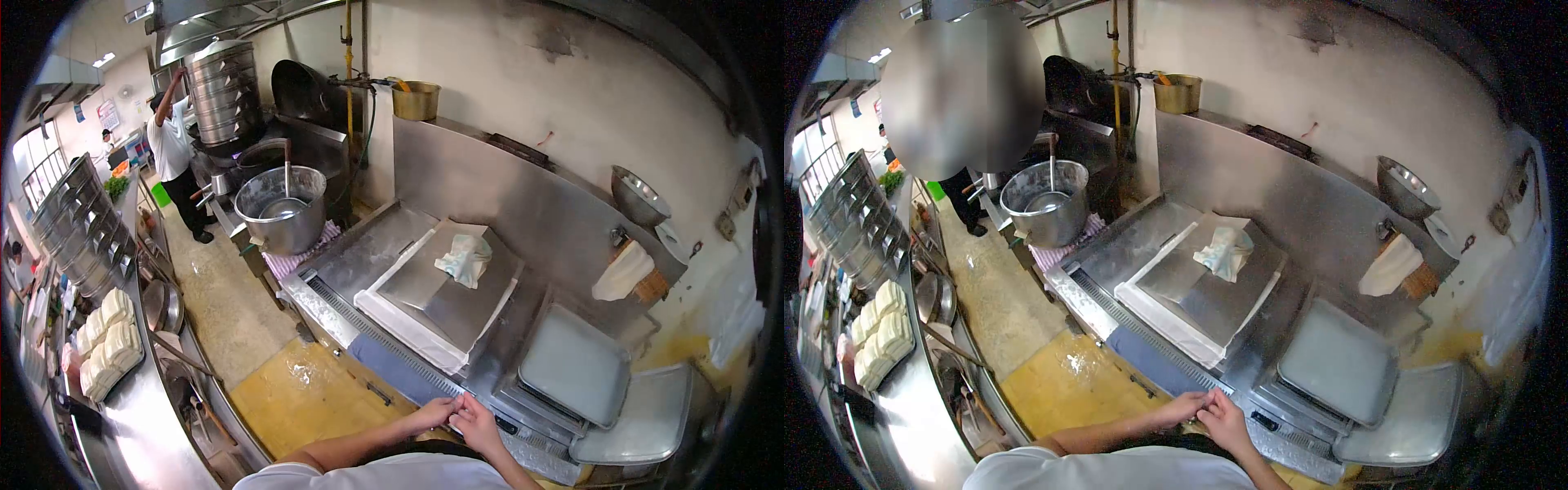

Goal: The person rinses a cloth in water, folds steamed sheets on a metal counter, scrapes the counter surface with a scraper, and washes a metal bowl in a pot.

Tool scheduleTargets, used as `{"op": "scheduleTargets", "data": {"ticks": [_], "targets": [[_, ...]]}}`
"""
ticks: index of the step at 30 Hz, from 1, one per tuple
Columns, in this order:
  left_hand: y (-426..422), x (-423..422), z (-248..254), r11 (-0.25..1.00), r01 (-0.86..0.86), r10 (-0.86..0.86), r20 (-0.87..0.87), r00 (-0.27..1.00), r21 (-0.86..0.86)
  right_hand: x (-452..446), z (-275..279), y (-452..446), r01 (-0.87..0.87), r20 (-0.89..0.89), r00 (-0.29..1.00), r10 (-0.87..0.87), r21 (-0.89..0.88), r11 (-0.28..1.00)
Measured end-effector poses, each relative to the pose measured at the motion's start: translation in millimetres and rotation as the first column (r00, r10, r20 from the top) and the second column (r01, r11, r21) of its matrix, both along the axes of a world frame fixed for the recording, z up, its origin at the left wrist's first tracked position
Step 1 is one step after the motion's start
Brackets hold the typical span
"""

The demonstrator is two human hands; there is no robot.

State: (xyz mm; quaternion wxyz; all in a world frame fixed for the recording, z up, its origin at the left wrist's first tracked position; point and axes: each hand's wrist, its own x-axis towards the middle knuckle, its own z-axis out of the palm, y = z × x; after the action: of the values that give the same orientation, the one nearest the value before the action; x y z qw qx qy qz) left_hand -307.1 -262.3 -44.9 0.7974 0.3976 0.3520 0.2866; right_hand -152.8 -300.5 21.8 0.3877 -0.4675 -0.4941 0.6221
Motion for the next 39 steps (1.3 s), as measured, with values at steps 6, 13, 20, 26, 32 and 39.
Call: {"op": "scheduleTargets", "data": {"ticks": [6,13,20,26,32,39], "targets": [[13.3,-1.0,-41.8,0.994,-0.051,0.046,-0.057,0.997,-0.093,1.5,-24.4,19.4,-0.058,-0.031,0.998,0.058,0.013,0.998],[5.8,20.0,-42.7,0.986,-0.148,0.148,-0.012,0.989,-0.073,25.4,-8.7,26.8,-0.189,0.042,0.981,0.188,0.018,0.982],[1.2,63.3,-35.6,0.982,-0.179,0.175,-0.078,0.981,-0.050,73.7,-16.0,24.5,-0.130,-0.009,0.991,0.131,0.057,0.990],[9.6,94.8,-13.5,0.989,-0.132,0.123,-0.137,0.983,-0.063,141.6,-11.5,33.5,-0.063,0.118,0.991,0.056,0.058,0.996],[15.4,135.2,4.5,0.995,-0.093,0.085,-0.184,0.979,-0.038,248.1,-26.4,78.2,0.273,0.475,0.796,-0.375,0.271,0.923],[5.8,158.8,-3.3,0.985,-0.103,0.071,-0.223,0.972,-0.139,336.5,-95.7,121.7,0.372,0.716,0.597,-0.362,0.152,0.916]]}}
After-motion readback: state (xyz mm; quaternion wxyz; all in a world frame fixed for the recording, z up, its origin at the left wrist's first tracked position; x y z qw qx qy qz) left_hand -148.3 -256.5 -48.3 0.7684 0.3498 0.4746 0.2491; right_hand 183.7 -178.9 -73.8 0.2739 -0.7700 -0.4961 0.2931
